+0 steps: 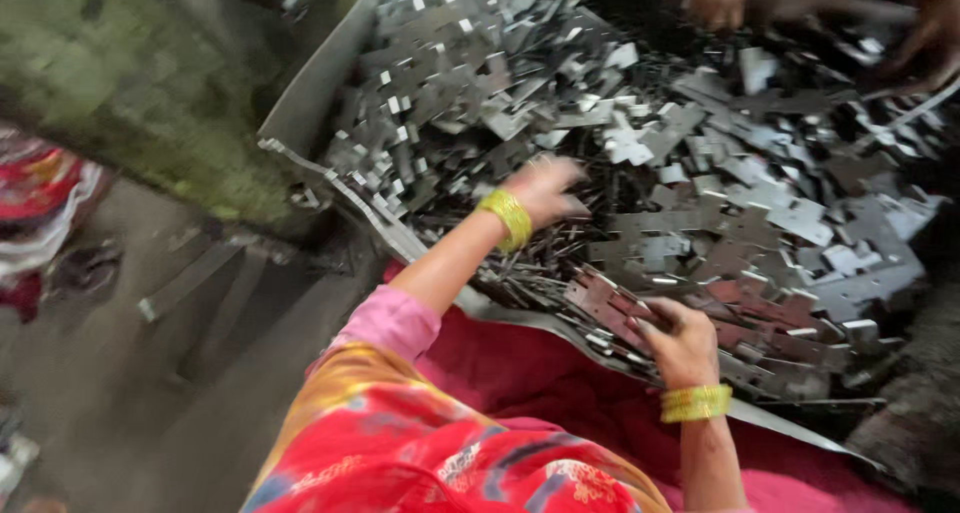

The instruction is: The person sits on the floor and repeatedly picks up small metal plates and pins from a large pile, inserts the pins into the plates, and places the assembled units into a nearby container. The process is continuous and repetitive, with the person handling the parts by hand.

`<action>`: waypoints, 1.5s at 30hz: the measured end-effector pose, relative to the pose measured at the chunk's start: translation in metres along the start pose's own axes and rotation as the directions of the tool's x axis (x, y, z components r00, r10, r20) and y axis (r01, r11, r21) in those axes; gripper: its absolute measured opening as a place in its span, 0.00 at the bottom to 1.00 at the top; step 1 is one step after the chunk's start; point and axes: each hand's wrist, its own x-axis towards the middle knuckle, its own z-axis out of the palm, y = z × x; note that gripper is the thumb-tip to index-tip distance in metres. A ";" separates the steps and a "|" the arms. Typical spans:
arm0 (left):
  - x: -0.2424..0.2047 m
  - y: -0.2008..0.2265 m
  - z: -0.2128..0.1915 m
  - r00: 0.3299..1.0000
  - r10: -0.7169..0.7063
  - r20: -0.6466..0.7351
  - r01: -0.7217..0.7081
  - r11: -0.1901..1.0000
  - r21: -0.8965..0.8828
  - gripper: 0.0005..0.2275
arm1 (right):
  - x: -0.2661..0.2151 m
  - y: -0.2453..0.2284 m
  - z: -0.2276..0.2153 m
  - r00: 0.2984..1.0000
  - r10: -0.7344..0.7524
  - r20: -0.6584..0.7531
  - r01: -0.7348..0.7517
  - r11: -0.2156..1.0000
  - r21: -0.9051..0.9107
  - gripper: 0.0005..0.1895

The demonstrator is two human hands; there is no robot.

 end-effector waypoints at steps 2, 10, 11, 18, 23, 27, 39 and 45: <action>0.035 -0.033 0.002 0.934 -0.258 -0.246 0.348 0.809 0.474 0.12 | -0.020 0.014 -0.010 0.989 0.130 -0.064 -0.105 0.945 0.311 0.13; 0.041 -0.079 0.022 0.841 -0.492 -0.225 0.529 0.836 0.147 0.17 | -0.084 0.090 -0.102 0.757 0.156 -0.634 0.119 0.922 0.369 0.11; 0.033 -0.080 0.018 0.934 -0.251 -0.253 0.339 0.847 0.410 0.12 | -0.083 0.098 -0.122 0.705 0.108 -0.701 0.133 0.951 0.280 0.11; -0.015 -0.072 0.011 0.998 -0.056 0.025 0.027 0.771 0.636 0.19 | -0.004 0.139 -0.273 0.293 0.044 -0.955 -0.268 0.963 -0.037 0.14; -0.034 -0.073 0.014 0.999 -0.035 -0.012 0.033 0.701 0.713 0.24 | 0.039 0.135 -0.286 0.233 -0.158 -0.960 -0.560 0.785 -0.265 0.32; -0.021 -0.081 0.027 0.999 0.042 -0.024 -0.009 0.648 0.762 0.15 | 0.018 0.109 -0.213 0.317 -0.601 -0.734 -0.371 0.634 -0.679 0.31; -0.019 -0.096 0.024 0.587 -0.458 -0.668 0.710 0.687 0.152 0.20 | -0.054 -0.014 0.026 0.803 -0.459 -0.381 0.299 0.862 -0.409 0.21; -0.009 -0.098 0.032 0.395 -0.741 -0.543 0.804 0.564 -0.186 0.30 | -0.051 -0.015 0.029 0.814 -0.457 -0.360 0.290 0.855 -0.430 0.18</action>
